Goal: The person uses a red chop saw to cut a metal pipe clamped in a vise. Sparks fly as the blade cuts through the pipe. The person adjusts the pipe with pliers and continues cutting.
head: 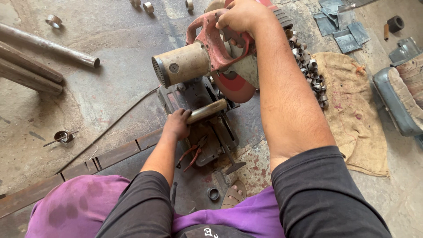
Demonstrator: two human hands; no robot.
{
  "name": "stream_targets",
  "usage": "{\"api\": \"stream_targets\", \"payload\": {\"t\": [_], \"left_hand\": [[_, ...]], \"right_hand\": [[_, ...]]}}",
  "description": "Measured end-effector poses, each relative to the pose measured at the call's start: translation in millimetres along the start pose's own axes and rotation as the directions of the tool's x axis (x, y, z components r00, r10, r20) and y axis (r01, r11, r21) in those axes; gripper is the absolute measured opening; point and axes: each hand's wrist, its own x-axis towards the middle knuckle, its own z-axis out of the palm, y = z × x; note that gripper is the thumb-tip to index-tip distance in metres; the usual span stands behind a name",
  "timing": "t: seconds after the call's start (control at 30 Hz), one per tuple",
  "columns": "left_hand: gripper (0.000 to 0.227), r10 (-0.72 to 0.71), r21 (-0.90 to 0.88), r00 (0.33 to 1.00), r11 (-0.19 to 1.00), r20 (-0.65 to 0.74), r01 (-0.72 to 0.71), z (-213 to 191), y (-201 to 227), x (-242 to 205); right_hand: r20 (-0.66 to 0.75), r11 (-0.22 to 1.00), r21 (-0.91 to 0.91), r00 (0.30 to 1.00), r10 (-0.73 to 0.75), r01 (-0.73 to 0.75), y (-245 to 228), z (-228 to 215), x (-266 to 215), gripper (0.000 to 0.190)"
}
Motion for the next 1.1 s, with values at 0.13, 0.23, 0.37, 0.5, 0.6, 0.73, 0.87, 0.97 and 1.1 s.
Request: {"api": "stream_targets", "payload": {"t": [0.13,0.23,0.37,0.5,0.6,0.73,0.87,0.97,1.1], "left_hand": [[0.066,-0.003,0.062,0.998,0.998,-0.061,0.006,25.1,8.6,4.0],[0.065,-0.038,0.095,0.996,0.994,-0.081,0.046,17.4,17.8,2.3],[0.076,-0.165,0.192,0.978,0.972,0.128,0.139,-19.8,25.9,1.0],[0.060,-0.251,0.242,0.942,0.950,0.224,0.196,-37.3,22.5,-11.8],[0.039,-0.208,0.291,0.968,0.943,0.142,0.160,-23.2,23.6,-8.6],[0.033,-0.234,0.278,0.972,0.934,0.003,0.224,13.2,21.4,-1.3],[0.043,-0.220,0.324,0.970,0.914,-0.105,0.242,30.4,9.2,2.8],[0.051,-0.242,0.324,0.966,0.910,-0.093,0.259,26.1,7.6,0.9],[0.061,-0.255,0.266,0.966,0.934,0.038,0.236,2.0,18.9,-3.3]], "right_hand": [[0.045,1.000,-0.004,0.999,-0.013,0.013,-1.6,-2.3,-9.7,0.046],[0.096,0.993,0.116,0.995,0.016,-0.027,0.1,-2.6,-18.4,0.039],[0.077,0.997,0.077,0.997,-0.017,0.011,1.7,-2.5,-21.7,0.038],[0.063,0.997,0.063,0.997,-0.041,0.037,5.2,0.1,-26.0,0.038],[0.071,0.994,0.106,0.997,-0.016,0.008,7.2,2.0,-30.2,0.039],[0.055,0.989,0.141,0.997,-0.063,0.055,10.5,4.3,-37.0,0.039],[0.073,0.981,0.196,0.997,-0.018,0.004,10.6,5.6,-42.0,0.038],[0.064,0.976,0.216,0.998,-0.013,-0.001,13.7,7.1,-43.6,0.038],[0.045,0.989,0.142,0.997,-0.056,0.050,15.1,8.4,-39.6,0.038]]}}
